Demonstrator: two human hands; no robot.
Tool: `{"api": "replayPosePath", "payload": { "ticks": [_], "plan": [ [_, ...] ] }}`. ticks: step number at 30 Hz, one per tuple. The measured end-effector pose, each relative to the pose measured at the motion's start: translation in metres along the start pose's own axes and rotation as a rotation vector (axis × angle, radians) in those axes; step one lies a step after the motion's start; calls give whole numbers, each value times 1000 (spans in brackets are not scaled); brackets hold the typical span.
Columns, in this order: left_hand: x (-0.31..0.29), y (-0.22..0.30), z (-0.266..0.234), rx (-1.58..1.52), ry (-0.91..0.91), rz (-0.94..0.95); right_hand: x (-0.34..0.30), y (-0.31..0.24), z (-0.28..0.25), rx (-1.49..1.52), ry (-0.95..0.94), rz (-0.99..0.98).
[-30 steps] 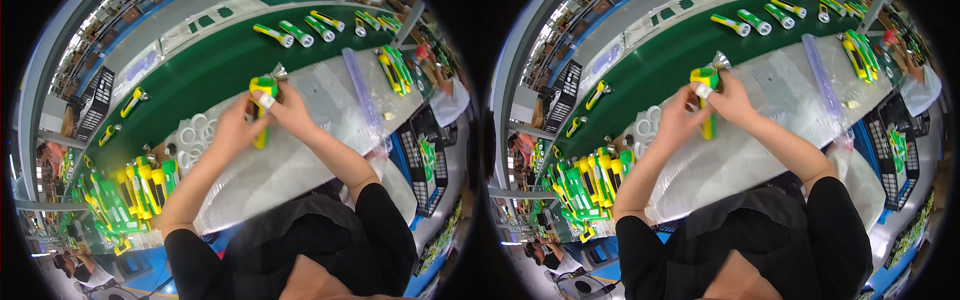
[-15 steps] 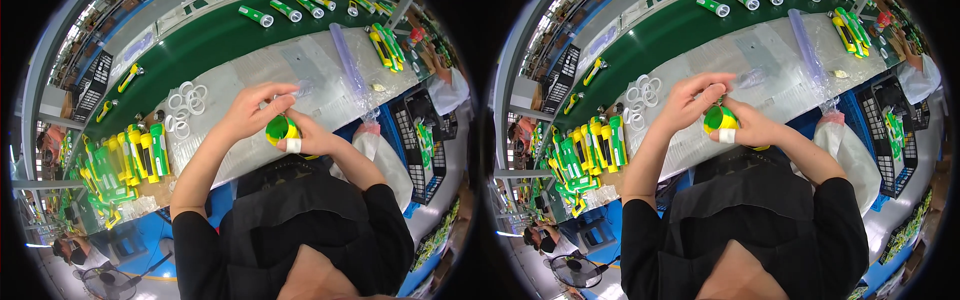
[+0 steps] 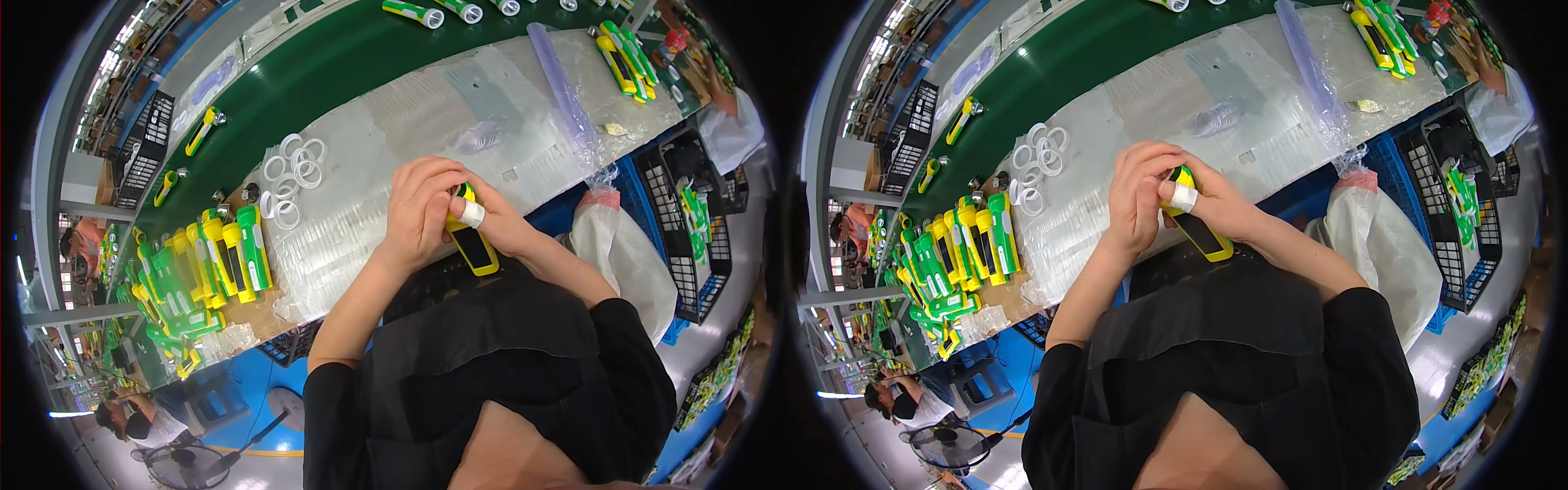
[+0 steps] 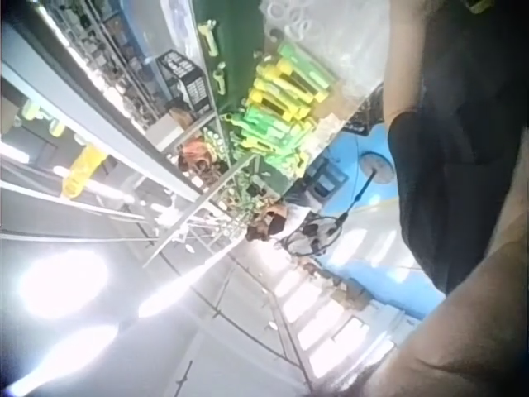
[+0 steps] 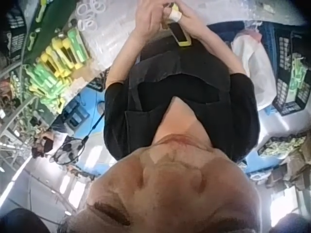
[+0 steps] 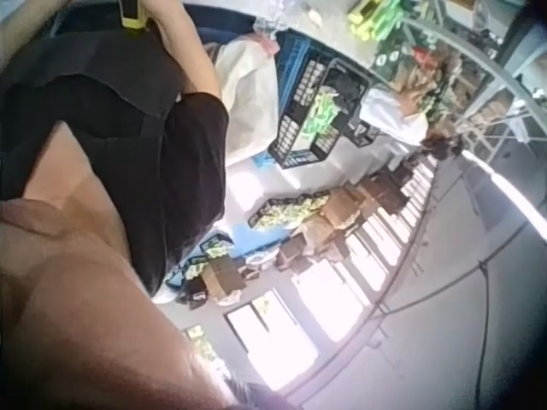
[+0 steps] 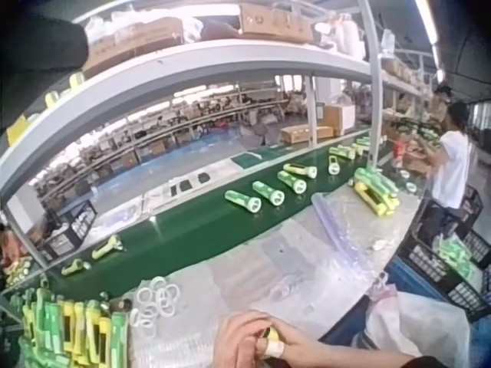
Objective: Manually assembling portable flashlights by attaching reflectors and lens caps to the flashlight bodies.
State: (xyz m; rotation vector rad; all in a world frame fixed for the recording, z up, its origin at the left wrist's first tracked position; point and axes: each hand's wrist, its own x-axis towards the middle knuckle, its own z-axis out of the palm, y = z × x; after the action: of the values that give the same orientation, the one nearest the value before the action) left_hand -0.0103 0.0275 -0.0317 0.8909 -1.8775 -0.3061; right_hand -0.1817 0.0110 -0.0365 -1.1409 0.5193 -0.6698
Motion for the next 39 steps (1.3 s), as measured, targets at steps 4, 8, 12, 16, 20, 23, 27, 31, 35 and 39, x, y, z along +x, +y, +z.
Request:
{"api": "replayPosePath", "payload": {
  "ticks": [4,8,12,16,20,23,27,31,35,39],
  "plan": [
    [7,-11,13,-22,-62,51,0,8,-7,110,79,-9],
    [13,-47,38,-166,96,-190,-3,5,-20,303,222,-54],
    [19,-88,59,220,-114,-191,-13,-2,-30,163,306,-68],
    [19,-96,61,236,-177,-159,-17,-3,-30,133,320,-80],
    [19,-86,44,156,-132,-236,-14,-4,-29,104,293,-80],
    [24,-41,17,-122,-68,-365,-11,-5,-29,90,219,-71],
    [11,-4,-3,-18,-81,-94,-2,-13,-11,131,122,-61],
    [-5,4,-18,56,-22,-45,8,-14,6,48,30,-41],
    [-17,0,-26,9,-24,11,16,-5,14,-23,-66,18],
    [-26,-13,-26,-50,88,-8,31,-1,28,37,-132,77]
  ]
}}
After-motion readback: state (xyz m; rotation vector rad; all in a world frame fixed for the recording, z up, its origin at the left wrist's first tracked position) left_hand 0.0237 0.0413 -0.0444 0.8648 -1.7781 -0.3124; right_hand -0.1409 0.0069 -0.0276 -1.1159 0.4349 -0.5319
